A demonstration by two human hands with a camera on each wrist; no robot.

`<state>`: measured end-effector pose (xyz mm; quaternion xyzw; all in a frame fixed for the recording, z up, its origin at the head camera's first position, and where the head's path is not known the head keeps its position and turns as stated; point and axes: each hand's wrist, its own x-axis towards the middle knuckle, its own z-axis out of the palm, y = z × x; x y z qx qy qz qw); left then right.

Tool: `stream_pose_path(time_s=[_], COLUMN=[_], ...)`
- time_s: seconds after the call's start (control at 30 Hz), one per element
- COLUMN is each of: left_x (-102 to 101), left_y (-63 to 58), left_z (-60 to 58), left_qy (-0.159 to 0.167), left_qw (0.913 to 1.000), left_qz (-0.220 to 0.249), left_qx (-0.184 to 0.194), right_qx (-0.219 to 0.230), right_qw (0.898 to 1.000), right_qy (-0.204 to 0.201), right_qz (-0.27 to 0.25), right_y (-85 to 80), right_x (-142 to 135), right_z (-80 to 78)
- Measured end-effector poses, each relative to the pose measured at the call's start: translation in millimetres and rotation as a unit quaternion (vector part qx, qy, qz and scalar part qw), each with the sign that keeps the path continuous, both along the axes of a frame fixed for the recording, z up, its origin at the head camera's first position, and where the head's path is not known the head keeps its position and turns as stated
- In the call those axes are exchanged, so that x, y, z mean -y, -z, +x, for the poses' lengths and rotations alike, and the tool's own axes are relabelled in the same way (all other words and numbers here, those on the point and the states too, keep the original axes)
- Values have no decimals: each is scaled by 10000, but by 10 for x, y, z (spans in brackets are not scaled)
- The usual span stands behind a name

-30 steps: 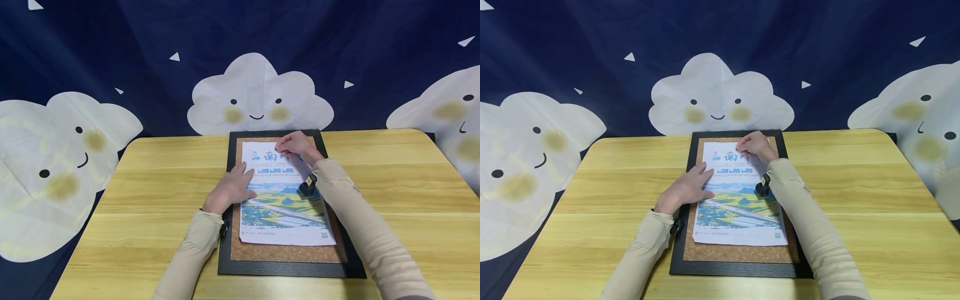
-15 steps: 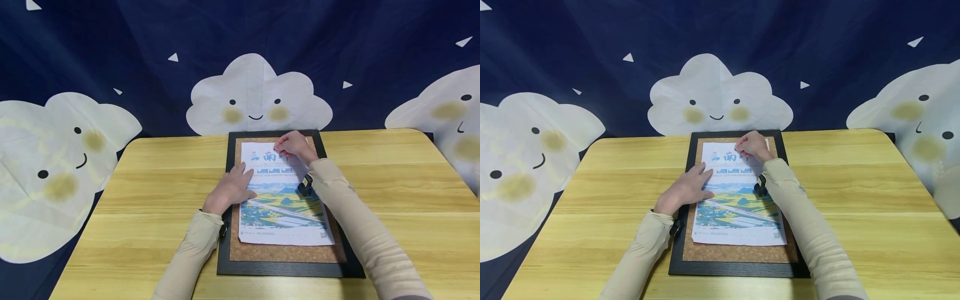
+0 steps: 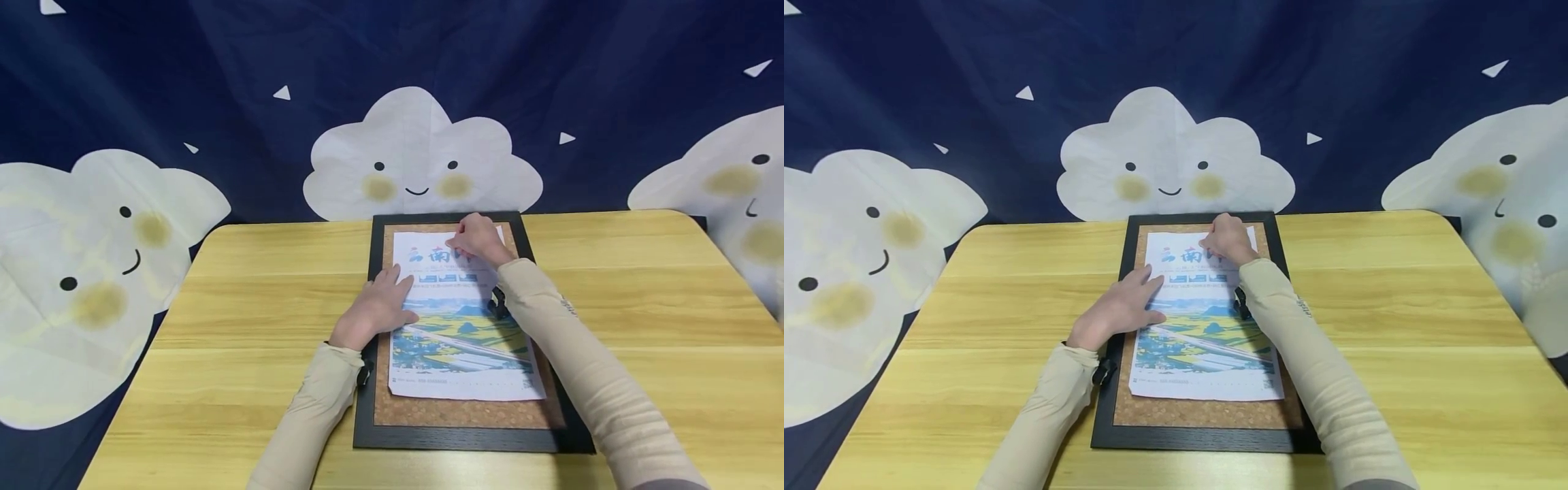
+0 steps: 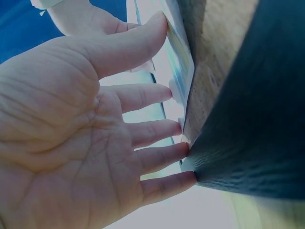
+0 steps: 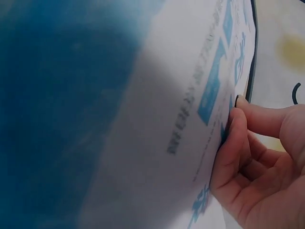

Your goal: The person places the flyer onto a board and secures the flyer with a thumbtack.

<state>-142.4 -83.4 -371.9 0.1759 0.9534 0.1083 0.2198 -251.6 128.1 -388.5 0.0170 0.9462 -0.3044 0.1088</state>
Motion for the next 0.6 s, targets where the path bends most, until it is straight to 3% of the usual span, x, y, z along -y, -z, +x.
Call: stream_pose_path(time_s=[0.17, 0.3, 0.47, 0.6], left_x=[16, 31, 71, 121], left_y=[3, 28, 39, 41], left_z=[-9, -23, -54, -107], left_qy=[26, 13, -71, -277], left_qw=[10000, 9999, 9985, 9936], left_qz=[-11, 89, 323, 514], left_qx=[-49, -139, -446, -971], right_qx=[-258, -251, -794, -1360], right_qw=[9979, 9948, 9930, 9873], right_qy=[-393, -415, -542, -780], right_qz=[-455, -900, -682, -243], right_y=[-7, -147, -359, -422], right_x=[-96, -224, -428, -613], right_z=[105, 301, 597, 818])
